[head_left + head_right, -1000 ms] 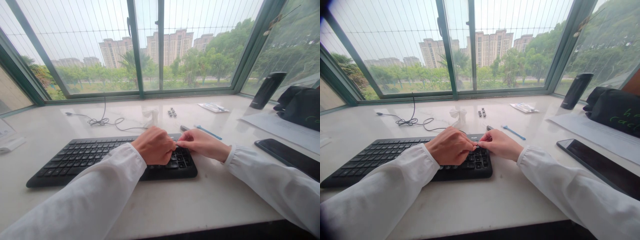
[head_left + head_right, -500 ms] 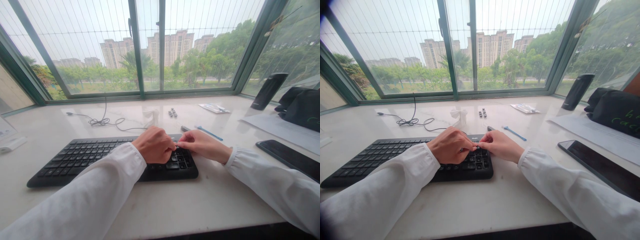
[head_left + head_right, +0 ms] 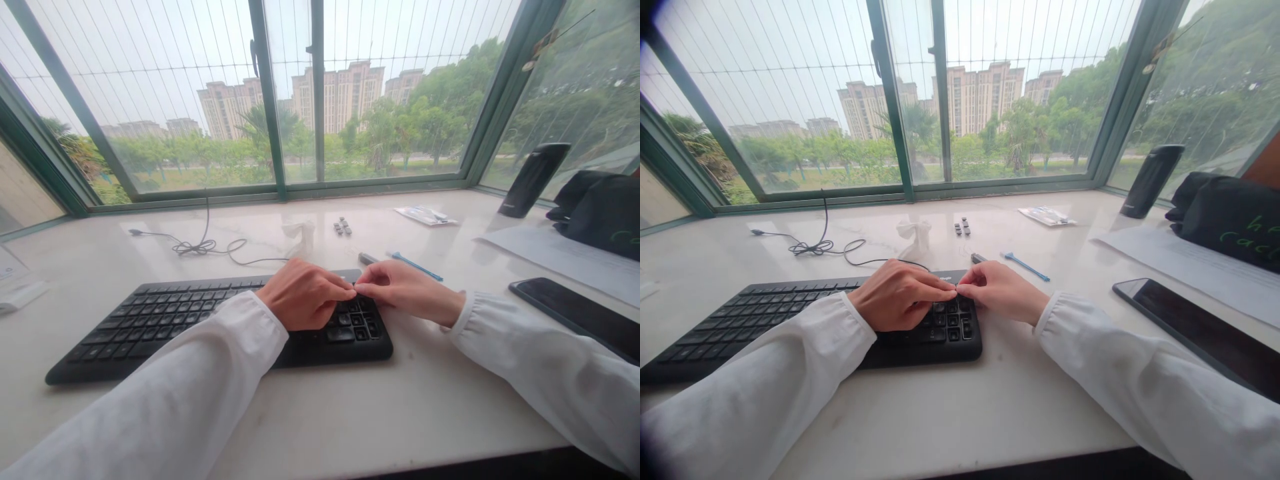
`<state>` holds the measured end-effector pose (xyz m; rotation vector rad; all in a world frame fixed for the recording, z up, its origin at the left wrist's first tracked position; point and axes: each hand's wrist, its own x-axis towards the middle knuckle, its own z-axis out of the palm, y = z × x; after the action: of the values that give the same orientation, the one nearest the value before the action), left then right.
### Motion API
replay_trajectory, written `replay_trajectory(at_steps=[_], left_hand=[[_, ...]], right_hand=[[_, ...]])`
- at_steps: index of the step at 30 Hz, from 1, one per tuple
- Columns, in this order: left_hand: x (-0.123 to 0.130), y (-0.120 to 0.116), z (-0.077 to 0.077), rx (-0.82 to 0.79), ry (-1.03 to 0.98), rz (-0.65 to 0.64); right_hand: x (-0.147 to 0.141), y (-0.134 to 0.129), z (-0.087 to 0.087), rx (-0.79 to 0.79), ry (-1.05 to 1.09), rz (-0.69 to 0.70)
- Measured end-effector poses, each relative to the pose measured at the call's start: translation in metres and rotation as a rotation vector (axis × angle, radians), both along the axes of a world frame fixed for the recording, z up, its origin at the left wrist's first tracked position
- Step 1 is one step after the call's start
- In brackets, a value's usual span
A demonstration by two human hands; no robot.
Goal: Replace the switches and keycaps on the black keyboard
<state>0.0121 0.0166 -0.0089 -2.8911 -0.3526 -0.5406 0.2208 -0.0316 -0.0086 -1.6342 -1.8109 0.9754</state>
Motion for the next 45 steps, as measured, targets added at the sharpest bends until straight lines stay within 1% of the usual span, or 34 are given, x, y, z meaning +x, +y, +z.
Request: replay_trajectory(at_steps=[3, 8, 11, 16, 18, 20, 22, 26, 29, 31, 33, 39, 45], left_hand=[[0.000, 0.000, 0.000, -0.029, 0.018, -0.016], [0.003, -0.009, 0.006, 0.006, 0.098, 0.061], [0.004, -0.011, 0.007, -0.008, 0.137, 0.077], [-0.001, -0.005, 0.004, -0.100, 0.017, 0.041], [-0.005, -0.004, 0.005, -0.094, -0.075, 0.084], [-0.008, -0.003, 0.009, -0.073, -0.148, 0.154], [-0.010, -0.003, 0.011, -0.053, -0.145, 0.188], [-0.012, -0.003, 0.012, -0.025, -0.060, 0.182], [-0.013, -0.004, 0.014, -0.032, -0.023, 0.139], [-0.013, -0.005, 0.016, -0.028, 0.017, 0.123], [-0.012, -0.007, 0.018, 0.003, 0.060, 0.132], [-0.007, -0.013, 0.017, 0.079, 0.166, 0.126], [-0.005, -0.012, 0.013, 0.074, 0.139, 0.125]], right_hand=[[0.004, 0.001, -0.002, -0.041, 0.066, -0.034], [0.008, 0.002, -0.008, 0.108, -0.005, 0.058], [0.009, 0.003, -0.010, 0.131, -0.010, 0.059], [0.009, 0.003, -0.010, 0.112, 0.021, 0.041], [0.009, 0.002, -0.010, 0.132, 0.007, 0.038], [0.008, 0.002, -0.010, 0.201, -0.032, 0.045], [0.006, 0.001, -0.009, 0.293, -0.088, 0.066], [0.007, -0.001, -0.007, 0.483, -0.160, 0.139], [0.011, -0.004, -0.004, 0.638, -0.232, 0.219], [0.015, -0.005, 0.000, 0.698, -0.287, 0.286], [0.018, -0.007, 0.003, 0.729, -0.325, 0.317], [0.020, -0.005, 0.004, 0.749, -0.363, 0.187], [0.023, 0.001, 0.000, 0.764, -0.368, 0.121]])
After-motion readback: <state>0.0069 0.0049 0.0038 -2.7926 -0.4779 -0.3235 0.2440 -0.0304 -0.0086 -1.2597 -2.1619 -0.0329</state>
